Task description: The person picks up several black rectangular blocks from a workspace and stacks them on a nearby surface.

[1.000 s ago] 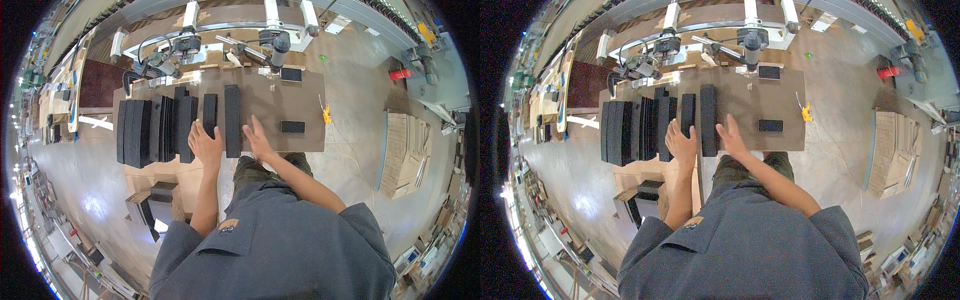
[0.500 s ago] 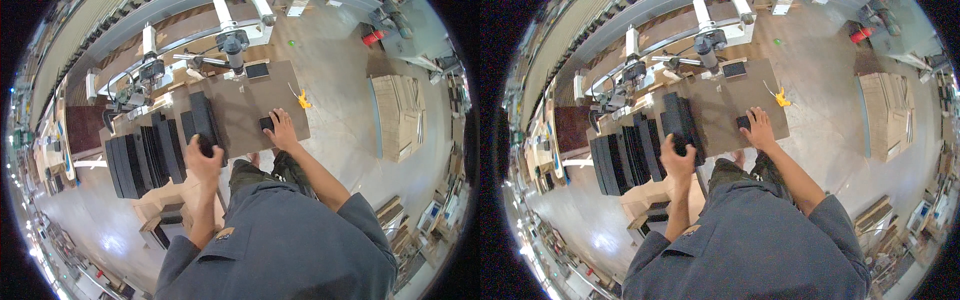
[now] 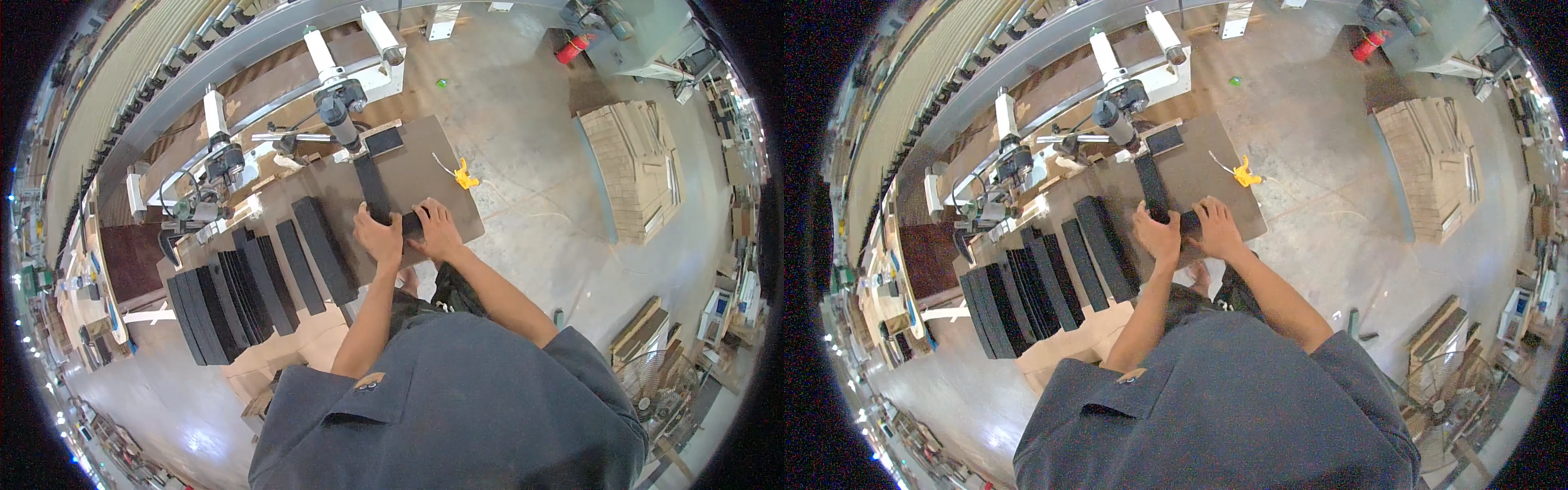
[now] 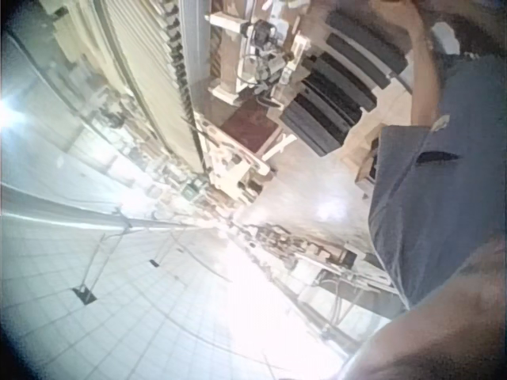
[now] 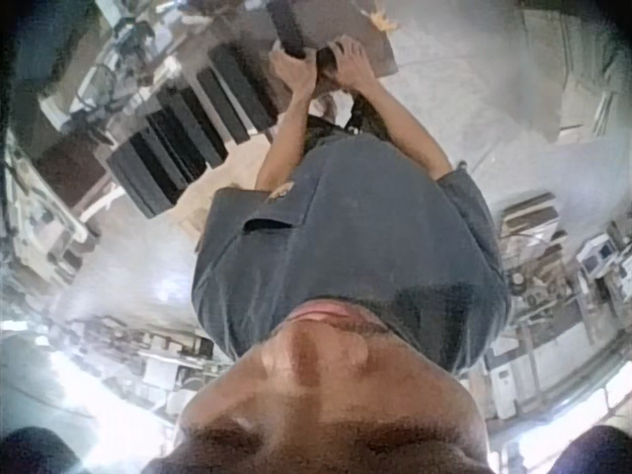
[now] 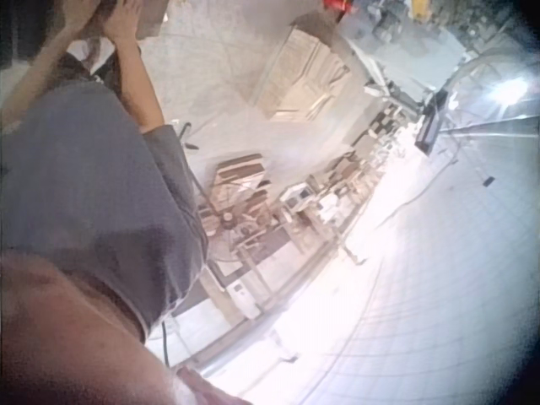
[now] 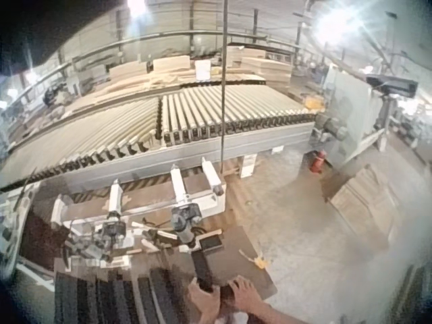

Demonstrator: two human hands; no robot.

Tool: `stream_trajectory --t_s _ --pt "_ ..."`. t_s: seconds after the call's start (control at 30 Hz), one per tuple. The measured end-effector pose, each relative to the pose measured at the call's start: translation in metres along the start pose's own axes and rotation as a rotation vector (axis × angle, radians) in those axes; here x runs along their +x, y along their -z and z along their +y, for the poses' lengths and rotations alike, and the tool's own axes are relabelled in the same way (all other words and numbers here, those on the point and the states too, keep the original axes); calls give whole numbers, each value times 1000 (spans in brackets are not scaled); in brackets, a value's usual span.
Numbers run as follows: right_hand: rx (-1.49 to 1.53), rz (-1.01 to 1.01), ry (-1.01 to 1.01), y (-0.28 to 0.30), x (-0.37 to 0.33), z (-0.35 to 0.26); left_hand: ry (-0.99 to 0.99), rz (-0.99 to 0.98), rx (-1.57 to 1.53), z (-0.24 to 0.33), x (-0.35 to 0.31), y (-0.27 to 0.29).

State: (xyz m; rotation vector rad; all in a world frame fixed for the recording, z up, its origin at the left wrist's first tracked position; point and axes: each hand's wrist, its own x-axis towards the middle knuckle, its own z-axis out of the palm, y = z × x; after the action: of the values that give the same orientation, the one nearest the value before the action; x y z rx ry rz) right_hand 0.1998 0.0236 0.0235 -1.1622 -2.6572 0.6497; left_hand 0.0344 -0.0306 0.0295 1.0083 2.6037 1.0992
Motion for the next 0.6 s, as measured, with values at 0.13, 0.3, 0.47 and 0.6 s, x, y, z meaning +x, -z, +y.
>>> stream_trajectory --t_s 0.13,0.3,0.47,0.6 --pt "28 -48 16 -3 1 11 -9 22 54 -7 13 -8" --pt "51 29 -7 -9 2 3 -25 -33 87 -16 20 -20" --pt "41 64 -64 -11 -1 1 -83 60 4 -20 18 -23" --pt "26 82 -60 -8 2 2 -87 74 56 -19 35 -39"
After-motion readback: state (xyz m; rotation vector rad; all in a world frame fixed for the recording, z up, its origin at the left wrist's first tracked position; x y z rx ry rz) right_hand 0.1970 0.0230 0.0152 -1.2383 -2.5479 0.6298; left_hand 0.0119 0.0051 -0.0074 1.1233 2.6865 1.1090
